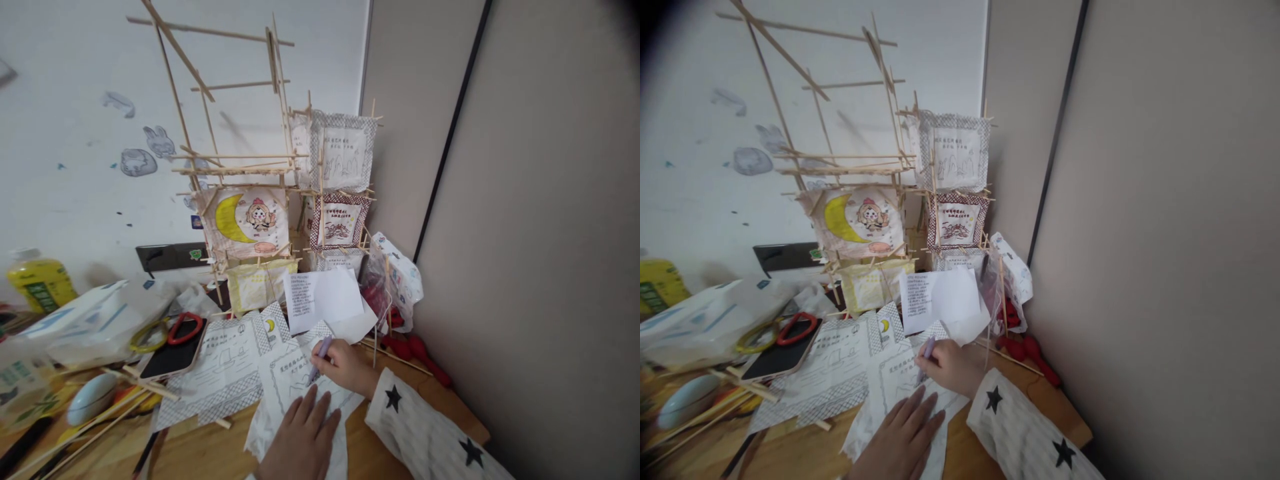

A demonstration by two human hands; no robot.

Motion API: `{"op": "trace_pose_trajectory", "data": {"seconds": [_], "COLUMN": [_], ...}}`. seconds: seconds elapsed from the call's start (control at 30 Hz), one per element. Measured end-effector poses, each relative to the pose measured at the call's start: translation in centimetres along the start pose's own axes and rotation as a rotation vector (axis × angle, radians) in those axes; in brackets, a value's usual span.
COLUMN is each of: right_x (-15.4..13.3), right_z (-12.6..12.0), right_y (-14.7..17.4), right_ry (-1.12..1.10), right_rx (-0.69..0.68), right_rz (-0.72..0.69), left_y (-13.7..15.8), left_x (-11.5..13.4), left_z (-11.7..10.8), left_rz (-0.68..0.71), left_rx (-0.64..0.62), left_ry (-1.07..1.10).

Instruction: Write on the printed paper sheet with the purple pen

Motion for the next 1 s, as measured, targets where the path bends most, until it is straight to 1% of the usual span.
{"op": "trace_pose_trajectory", "data": {"seconds": [0.1,0.2,0.33,0.47,0.63,0.9,1.0], "right_x": [0.12,-0.13,-0.51,-0.55,-0.58,-0.46,-0.37], "right_z": [0.04,0.02,-0.21,-0.19,-0.26,-0.21,-0.14], "right_y": [0.01,-0.04,-0.11,-0.15,-0.15,-0.07,-0.05], "right_ry": [-0.005,-0.001,-0.016,0.007,0.02,0.048,0.051], "right_rx": [-0.006,-0.028,-0.011,-0.032,-0.011,-0.033,-0.025], "right_rz": [0.04,0.018,0.014,0.029,0.03,0.025,0.032], "left_y": [0.03,-0.06,-0.24,-0.17,0.14,0.07,0.06], "left_x": [0.02,0.1,0.14,0.04,-0.1,-0.12,-0.1], "left_z": [0.05,-0.13,-0.38,-0.32,0.16,0.11,0.17], "left_rz": [-0.011,-0.009,-0.015,-0.021,-0.009,-0.008,-0.004], "left_rx": [-0.003,-0.024,-0.056,-0.031,0.018,-0.02,0.003], "left_ry": [-0.005,-0.001,0.006,0.008,0.021,0.009,0.0]}}
Point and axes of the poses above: each hand's wrist, its own y-axis away from the middle knuckle, its own z-axis out of the palm, x = y × z, the point moved 3 cm from there along -y, towards the middle knuckle, and after that the axes turned 1 degree about -z, right-handed, at the moved point
